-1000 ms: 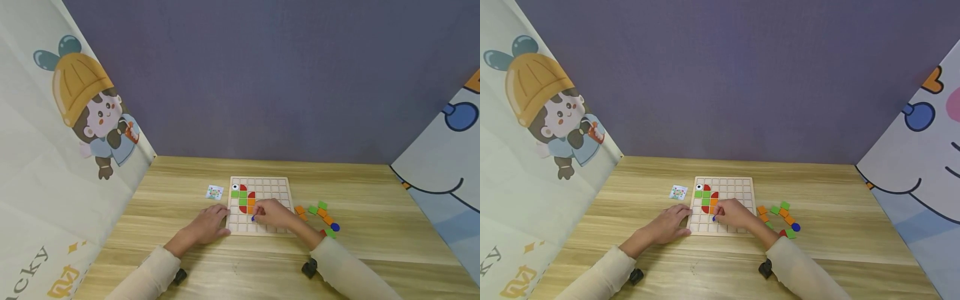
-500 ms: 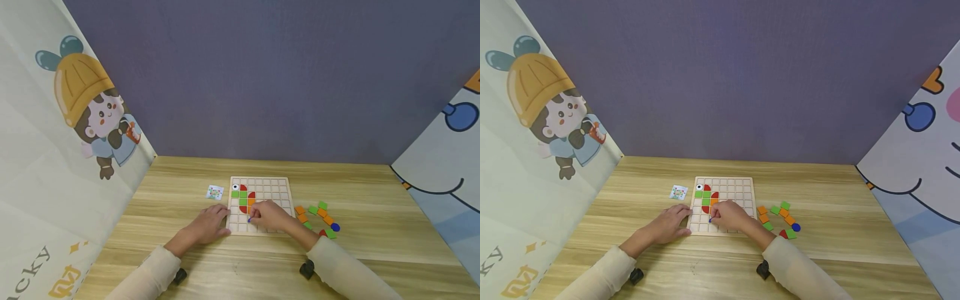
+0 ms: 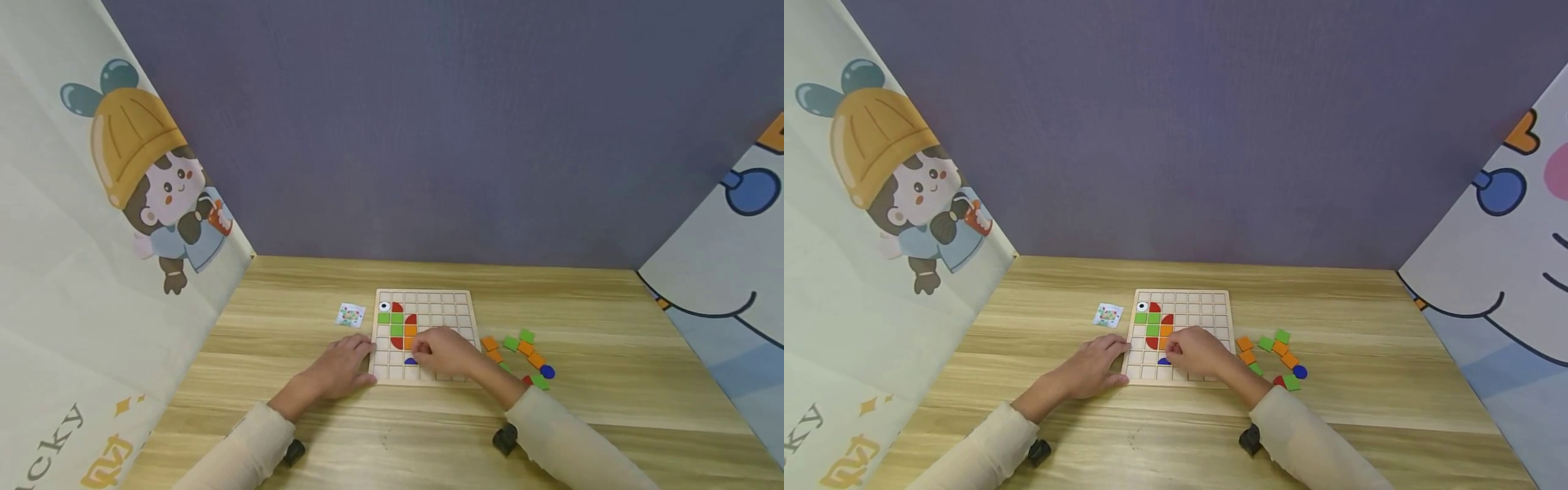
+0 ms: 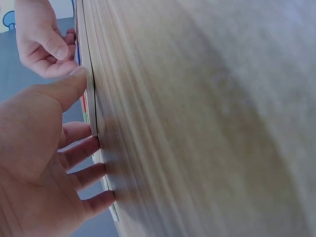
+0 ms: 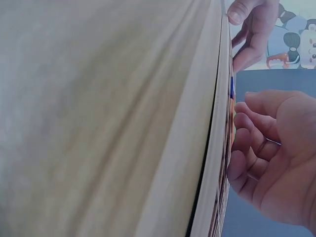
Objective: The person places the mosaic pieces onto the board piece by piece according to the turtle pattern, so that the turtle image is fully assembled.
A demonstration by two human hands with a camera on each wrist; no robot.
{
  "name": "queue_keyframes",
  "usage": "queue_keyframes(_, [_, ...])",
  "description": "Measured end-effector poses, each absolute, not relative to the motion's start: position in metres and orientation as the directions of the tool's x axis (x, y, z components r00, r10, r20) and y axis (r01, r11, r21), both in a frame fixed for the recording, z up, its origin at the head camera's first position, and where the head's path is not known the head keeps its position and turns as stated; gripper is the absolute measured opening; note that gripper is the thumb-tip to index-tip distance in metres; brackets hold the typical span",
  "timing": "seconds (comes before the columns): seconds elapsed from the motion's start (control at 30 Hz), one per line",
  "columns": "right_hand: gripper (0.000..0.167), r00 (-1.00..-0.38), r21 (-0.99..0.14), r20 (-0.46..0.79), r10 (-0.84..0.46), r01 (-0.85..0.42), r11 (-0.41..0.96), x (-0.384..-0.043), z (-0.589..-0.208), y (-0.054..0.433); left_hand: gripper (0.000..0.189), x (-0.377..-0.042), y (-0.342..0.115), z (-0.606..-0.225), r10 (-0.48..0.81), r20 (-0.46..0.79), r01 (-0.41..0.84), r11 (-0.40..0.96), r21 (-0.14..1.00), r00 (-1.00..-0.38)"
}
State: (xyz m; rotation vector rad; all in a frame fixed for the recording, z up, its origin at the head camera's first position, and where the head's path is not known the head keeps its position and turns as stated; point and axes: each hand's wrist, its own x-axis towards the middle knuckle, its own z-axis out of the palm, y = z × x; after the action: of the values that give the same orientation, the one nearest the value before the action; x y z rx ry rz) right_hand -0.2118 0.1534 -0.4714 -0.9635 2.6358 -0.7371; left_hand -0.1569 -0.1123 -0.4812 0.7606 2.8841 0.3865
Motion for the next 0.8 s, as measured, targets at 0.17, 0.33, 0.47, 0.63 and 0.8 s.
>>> queue_keyframes(0.17, [0.008,-0.767,-0.546,-0.028,-0.641,-0.526,0.652,-0.215,-0.466,0.162,0.064,-0.156,-0.113,-0.481,0.497,-0.064,0.461,0.84,0.287,-0.866])
queue_keyframes(0.33, [0.01,-0.791,-0.549,-0.037,-0.61,-0.494,0.674,-0.22,-0.461,0.173,0.064,-0.155,-0.115,-0.48,0.492,-0.071,0.452,0.841,0.296,-0.868])
queue_keyframes(0.47, [0.013,-0.802,-0.567,-0.056,-0.595,-0.465,0.68,-0.225,-0.457,0.188,0.064,-0.155,-0.116,-0.482,0.491,-0.068,0.454,0.843,0.289,-0.868])
queue_keyframes(0.63, [0.014,-0.826,-0.586,-0.055,-0.561,-0.428,0.688,-0.231,-0.455,0.207,0.064,-0.156,-0.116,-0.483,0.488,-0.074,0.451,0.847,0.282,-0.87])
queue_keyframes(0.8, [0.016,-0.844,-0.575,-0.06,-0.533,-0.407,0.71,-0.234,-0.452,0.227,0.064,-0.156,-0.116,-0.482,0.487,-0.078,0.447,0.846,0.289,-0.87])
